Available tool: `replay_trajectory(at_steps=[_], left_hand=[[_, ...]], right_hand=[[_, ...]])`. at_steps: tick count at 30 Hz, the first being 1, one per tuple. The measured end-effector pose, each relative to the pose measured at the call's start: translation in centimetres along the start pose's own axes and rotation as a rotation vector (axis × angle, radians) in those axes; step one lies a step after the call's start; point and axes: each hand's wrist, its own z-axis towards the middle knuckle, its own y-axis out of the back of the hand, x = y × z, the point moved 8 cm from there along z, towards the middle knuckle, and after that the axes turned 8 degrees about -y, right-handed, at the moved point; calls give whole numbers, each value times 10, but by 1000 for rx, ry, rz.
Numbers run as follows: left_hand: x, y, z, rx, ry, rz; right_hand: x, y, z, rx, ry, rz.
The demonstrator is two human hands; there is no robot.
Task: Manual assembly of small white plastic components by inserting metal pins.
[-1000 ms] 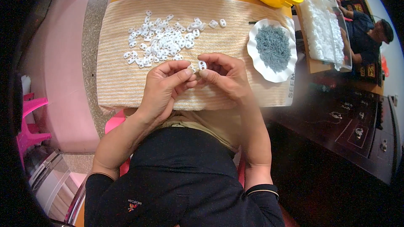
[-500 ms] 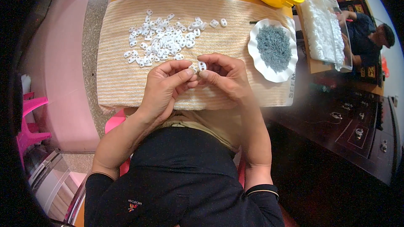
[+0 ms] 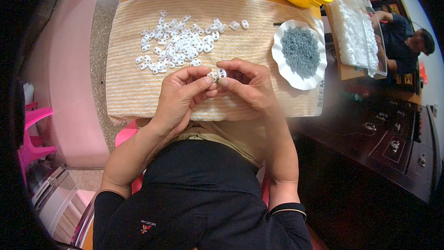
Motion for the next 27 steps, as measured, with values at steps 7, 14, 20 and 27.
replay_trajectory(at_steps=[7, 14, 20, 27], left_hand=[[3, 0, 1, 25, -13, 16], [2, -1, 0, 4, -2, -1], [0, -1, 0, 5, -4, 5], [3, -2, 0, 18, -1, 3]], right_hand=[[4, -6, 1, 38, 43, -6], [6, -7, 0, 43, 65, -5], [5, -7, 0, 51, 51, 32], [4, -7, -1, 50, 14, 24]])
